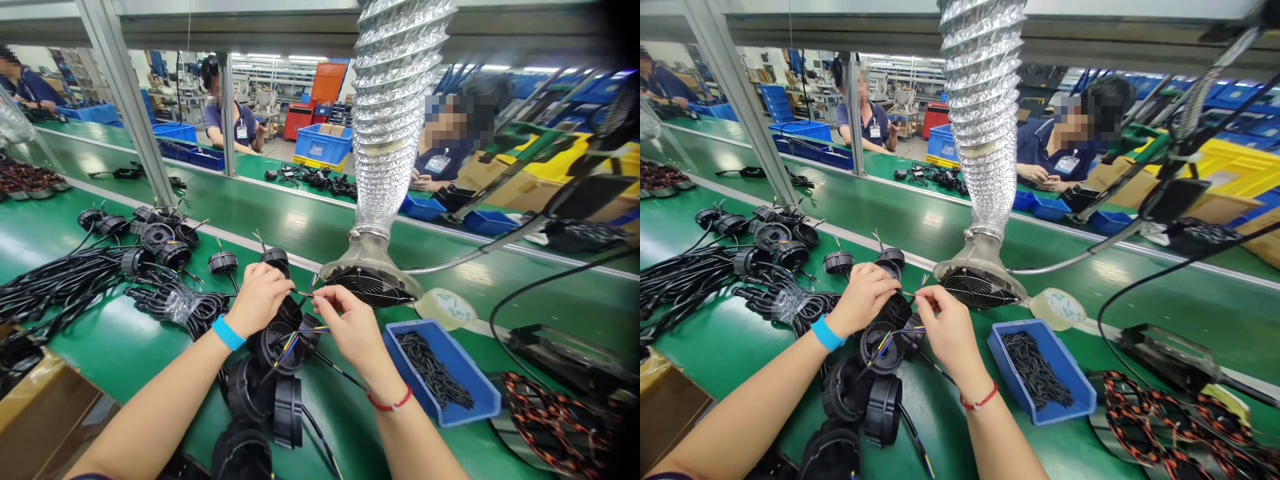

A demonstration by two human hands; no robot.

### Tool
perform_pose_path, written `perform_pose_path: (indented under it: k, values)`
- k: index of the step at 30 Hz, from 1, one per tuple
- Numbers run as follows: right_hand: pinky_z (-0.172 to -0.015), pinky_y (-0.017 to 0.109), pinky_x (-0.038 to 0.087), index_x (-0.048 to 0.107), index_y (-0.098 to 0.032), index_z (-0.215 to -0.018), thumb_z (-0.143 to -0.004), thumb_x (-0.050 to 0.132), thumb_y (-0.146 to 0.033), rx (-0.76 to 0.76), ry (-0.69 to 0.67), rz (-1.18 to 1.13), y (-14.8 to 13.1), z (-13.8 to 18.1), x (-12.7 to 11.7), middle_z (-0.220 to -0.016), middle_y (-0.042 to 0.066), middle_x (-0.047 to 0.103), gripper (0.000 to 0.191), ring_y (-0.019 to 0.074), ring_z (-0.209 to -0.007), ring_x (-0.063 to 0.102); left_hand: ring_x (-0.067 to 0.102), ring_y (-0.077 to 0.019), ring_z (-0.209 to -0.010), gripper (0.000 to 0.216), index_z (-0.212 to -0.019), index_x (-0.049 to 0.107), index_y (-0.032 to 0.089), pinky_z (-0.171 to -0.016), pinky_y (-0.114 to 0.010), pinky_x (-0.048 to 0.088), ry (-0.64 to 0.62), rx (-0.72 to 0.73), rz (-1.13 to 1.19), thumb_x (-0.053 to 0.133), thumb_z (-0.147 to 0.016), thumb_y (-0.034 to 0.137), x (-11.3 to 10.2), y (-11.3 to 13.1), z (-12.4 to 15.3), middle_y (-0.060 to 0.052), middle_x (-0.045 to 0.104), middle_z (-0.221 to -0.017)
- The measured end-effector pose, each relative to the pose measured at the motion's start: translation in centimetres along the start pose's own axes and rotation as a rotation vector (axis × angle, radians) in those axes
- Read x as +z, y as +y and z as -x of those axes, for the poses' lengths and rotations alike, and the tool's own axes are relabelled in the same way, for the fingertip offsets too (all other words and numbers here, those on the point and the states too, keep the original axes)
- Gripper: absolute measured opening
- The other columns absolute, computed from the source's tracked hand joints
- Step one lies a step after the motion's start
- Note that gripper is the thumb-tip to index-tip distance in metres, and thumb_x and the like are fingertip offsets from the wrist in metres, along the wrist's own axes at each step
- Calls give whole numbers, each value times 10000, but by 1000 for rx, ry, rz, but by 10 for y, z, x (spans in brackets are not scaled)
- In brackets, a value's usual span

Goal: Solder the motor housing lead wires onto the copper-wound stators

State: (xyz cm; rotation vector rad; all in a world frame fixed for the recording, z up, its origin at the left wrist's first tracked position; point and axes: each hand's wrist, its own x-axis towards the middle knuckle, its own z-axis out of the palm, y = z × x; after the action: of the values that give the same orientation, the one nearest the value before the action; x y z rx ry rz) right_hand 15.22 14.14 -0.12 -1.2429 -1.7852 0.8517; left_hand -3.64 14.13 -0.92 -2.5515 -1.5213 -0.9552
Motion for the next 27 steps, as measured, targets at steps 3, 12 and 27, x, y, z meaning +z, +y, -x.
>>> perform_pose_path:
  k: [3, 12, 27]
  values:
    - [-684, 308, 472, 655, -198, -809, -821, 546, -339, -20, -49, 13, -1, -2, -4, -773, 33, 678, 178, 178, -712, 618, 487, -194, -866, 191, -929, 671, 179, -846, -379, 325, -23, 67, 23, 480, -917, 191, -3, 4, -1, -29, 634, -795]
    - [-660, 298, 528, 635, -190, -953, -762, 606, -347, 33, -133, -217, 2, -5, 1, -810, 34, 688, 250, 162, -706, 638, 507, -196, -869, 199, -923, 671, 180, -827, -367, 348, -48, 93, 71, 473, -908, 183, -7, 9, -2, -41, 642, -824]
    - [-786, 388, 533, 646, -195, -982, -709, 586, -524, 274, 170, 101, 89, 54, -125, -947, 104, 715, 432, 251, -838, 671, 618, -205, -960, 286, -959, 662, 145, -874, -331, 466, 40, -373, 1100, 624, -737, 321, -3, -1, -8, -103, 672, -1041]
